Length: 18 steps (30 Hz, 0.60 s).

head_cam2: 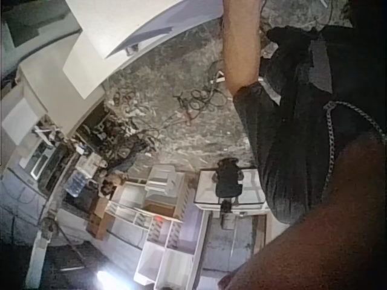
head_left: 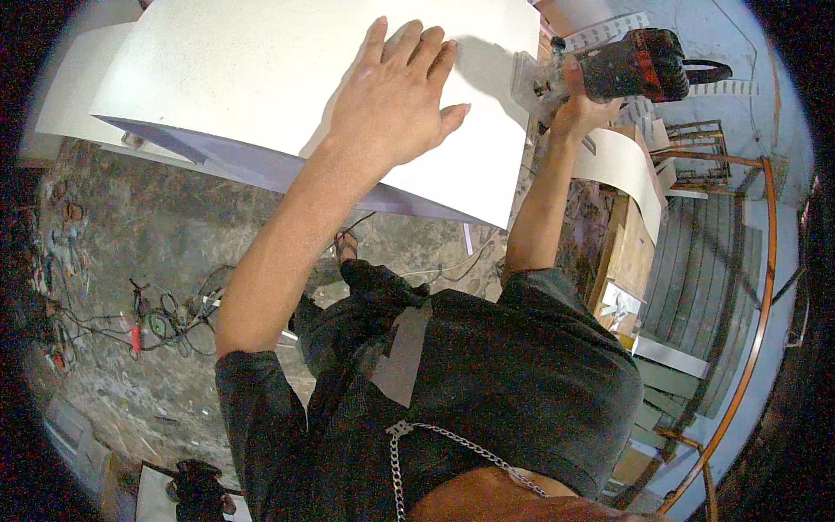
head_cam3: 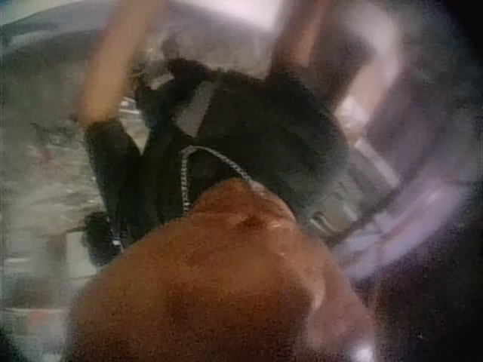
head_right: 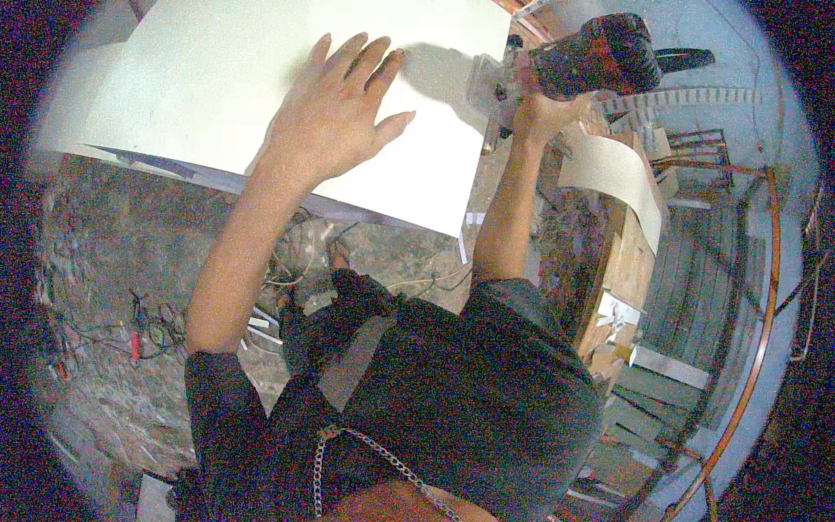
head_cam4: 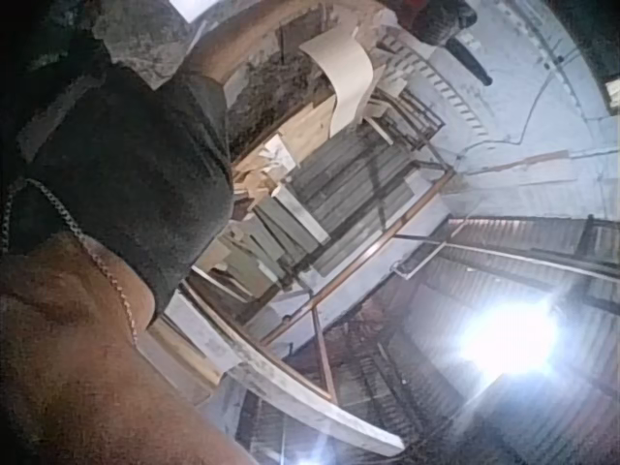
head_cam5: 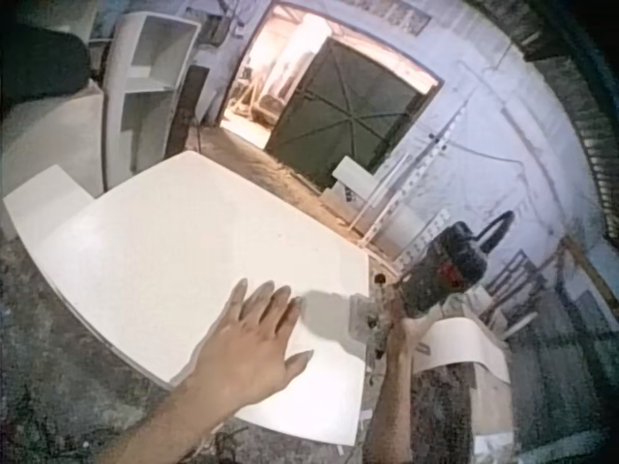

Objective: The person trims the edges of white furniture panels using a utility knife and a power router. They move between different work surfaces in a workshop, handling various boards and trimming excess material from the edges.

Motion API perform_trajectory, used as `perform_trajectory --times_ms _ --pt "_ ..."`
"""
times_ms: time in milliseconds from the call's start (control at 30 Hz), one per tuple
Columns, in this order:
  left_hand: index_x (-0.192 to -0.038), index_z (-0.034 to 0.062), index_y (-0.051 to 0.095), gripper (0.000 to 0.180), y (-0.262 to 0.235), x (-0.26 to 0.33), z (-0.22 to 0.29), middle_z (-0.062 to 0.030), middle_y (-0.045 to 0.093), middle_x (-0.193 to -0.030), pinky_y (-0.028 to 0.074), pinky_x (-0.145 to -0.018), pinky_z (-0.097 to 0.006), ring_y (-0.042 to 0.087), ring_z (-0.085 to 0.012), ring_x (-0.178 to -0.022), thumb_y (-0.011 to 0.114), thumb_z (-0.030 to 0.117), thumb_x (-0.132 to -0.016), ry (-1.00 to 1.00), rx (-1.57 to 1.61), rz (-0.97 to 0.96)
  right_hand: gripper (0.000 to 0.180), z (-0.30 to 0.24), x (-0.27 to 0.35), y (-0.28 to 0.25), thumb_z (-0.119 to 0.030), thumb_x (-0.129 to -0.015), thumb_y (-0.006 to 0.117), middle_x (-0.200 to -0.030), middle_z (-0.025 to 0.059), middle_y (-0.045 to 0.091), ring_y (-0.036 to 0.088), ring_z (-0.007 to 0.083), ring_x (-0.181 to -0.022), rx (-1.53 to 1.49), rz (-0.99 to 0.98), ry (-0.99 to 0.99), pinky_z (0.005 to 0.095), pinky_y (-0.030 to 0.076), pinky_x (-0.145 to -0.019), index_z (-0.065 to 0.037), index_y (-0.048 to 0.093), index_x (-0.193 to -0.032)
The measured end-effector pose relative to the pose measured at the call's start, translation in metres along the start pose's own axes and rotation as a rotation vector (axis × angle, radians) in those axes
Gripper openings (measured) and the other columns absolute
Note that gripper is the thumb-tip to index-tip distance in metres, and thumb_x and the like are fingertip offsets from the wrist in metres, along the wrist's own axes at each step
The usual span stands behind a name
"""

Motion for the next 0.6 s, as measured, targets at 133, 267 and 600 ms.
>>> perform_trajectory --times_ms 133,267,600 --pt "-0.147 0.0028 0.047 0.067 -0.002 0.0 0.002 -0.0156 0.045 -0.153 0.021 -0.123 -0.054 0.036 -0.0322 -0.145 0.047 0.052 -0.101 0.006 0.007 0.016 0.05 0.02 -0.003 -0.012 -0.012 -0.07 0.09 -0.102 0.0062 0.064 0.064 0.0181 -0.089 0.065 0.026 0.069 0.0308 0.059 -0.076 0.001 0.063 -0.111" --pt "-0.147 0.0022 0.046 0.069 -0.005 -0.001 0.001 -0.0157 0.044 -0.154 0.021 -0.123 -0.054 0.036 -0.0323 -0.145 0.046 0.053 -0.101 0.004 0.004 0.017 0.049 0.03 -0.017 -0.024 -0.013 -0.07 0.091 -0.097 0.0055 0.065 0.064 0.0175 -0.086 0.064 0.076 0.195 0.0304 0.059 -0.075 0.0 0.064 -0.108" --pt "-0.15 0.0021 0.042 0.071 -0.008 -0.003 0.003 -0.0154 0.04 -0.157 0.018 -0.124 -0.054 0.033 -0.0322 -0.147 0.042 0.054 -0.102 0.011 -0.013 -0.072 0.051 0.054 -0.017 -0.031 -0.014 -0.071 0.092 -0.101 0.0048 0.066 0.064 0.0177 -0.089 0.164 0.036 0.001 0.0312 0.055 -0.08 -0.001 0.063 -0.111"
Point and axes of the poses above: each hand's wrist, its own x-axis away from the middle knuckle, its own y-axis out of the palm, z = x × y, the point moved 1 cm from there along -x, towards the middle knuckle
